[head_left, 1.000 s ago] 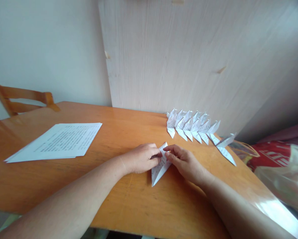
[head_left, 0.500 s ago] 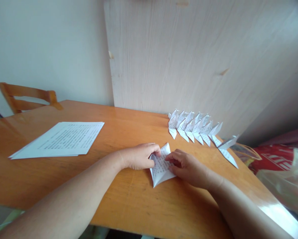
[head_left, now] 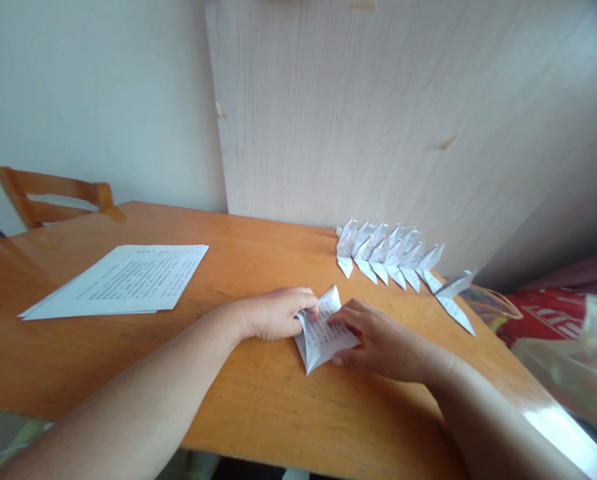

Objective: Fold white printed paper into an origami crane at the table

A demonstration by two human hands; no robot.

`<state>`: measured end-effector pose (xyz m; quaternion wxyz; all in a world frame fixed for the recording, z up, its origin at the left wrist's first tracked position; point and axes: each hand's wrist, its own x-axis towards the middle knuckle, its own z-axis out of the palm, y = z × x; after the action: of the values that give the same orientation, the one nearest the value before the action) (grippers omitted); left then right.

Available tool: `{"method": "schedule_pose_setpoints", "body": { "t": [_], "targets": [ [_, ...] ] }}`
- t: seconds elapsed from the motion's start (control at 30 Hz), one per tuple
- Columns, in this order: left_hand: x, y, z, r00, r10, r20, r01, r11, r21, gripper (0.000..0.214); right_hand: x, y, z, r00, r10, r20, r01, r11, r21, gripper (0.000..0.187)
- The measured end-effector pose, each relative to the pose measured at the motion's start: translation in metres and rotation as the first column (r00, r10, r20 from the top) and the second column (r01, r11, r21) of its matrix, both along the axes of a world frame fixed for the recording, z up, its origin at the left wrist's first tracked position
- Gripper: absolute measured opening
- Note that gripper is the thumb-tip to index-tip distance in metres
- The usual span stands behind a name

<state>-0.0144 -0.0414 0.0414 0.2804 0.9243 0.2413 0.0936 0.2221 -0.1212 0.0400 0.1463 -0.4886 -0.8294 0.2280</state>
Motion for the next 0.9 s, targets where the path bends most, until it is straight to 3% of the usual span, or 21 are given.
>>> {"method": "schedule_pose_setpoints", "body": {
  "t": [0.1,0.17,0.43,0.63,0.8,0.9],
  "targets": [
    [0.001,-0.002,0.000,1.000,0.006,0.001,-0.006,1.000,0.010,0.026,0.002,-0.002,0.002,1.000,0.002,-0.016,-0.002,1.000,-0.022,0.063],
    [0.001,-0.002,0.000,1.000,0.023,0.008,-0.023,1.000,0.013,0.022,0.003,-0.001,0.002,1.000,-0.003,-0.031,0.002,1.000,-0.026,0.065],
    [0.004,-0.002,-0.007,0.963,0.243,0.115,-0.240,0.970,-0.040,0.006,0.000,0.003,0.004,0.987,-0.061,-0.146,0.054,0.997,-0.053,0.049],
    [0.009,-0.003,-0.008,0.931,0.336,0.139,-0.329,0.941,-0.077,0.005,-0.001,0.007,0.005,0.926,-0.109,-0.361,0.038,0.980,-0.198,0.039],
    [0.011,-0.003,-0.011,0.919,0.363,0.158,-0.355,0.932,-0.076,0.010,0.003,0.018,-0.015,0.913,-0.279,-0.297,0.247,0.959,-0.140,0.027],
    [0.012,-0.002,-0.011,0.924,0.344,0.164,-0.336,0.939,-0.078,0.016,0.004,0.022,-0.024,0.903,-0.318,-0.287,0.298,0.948,-0.114,0.018]
  ]
}}
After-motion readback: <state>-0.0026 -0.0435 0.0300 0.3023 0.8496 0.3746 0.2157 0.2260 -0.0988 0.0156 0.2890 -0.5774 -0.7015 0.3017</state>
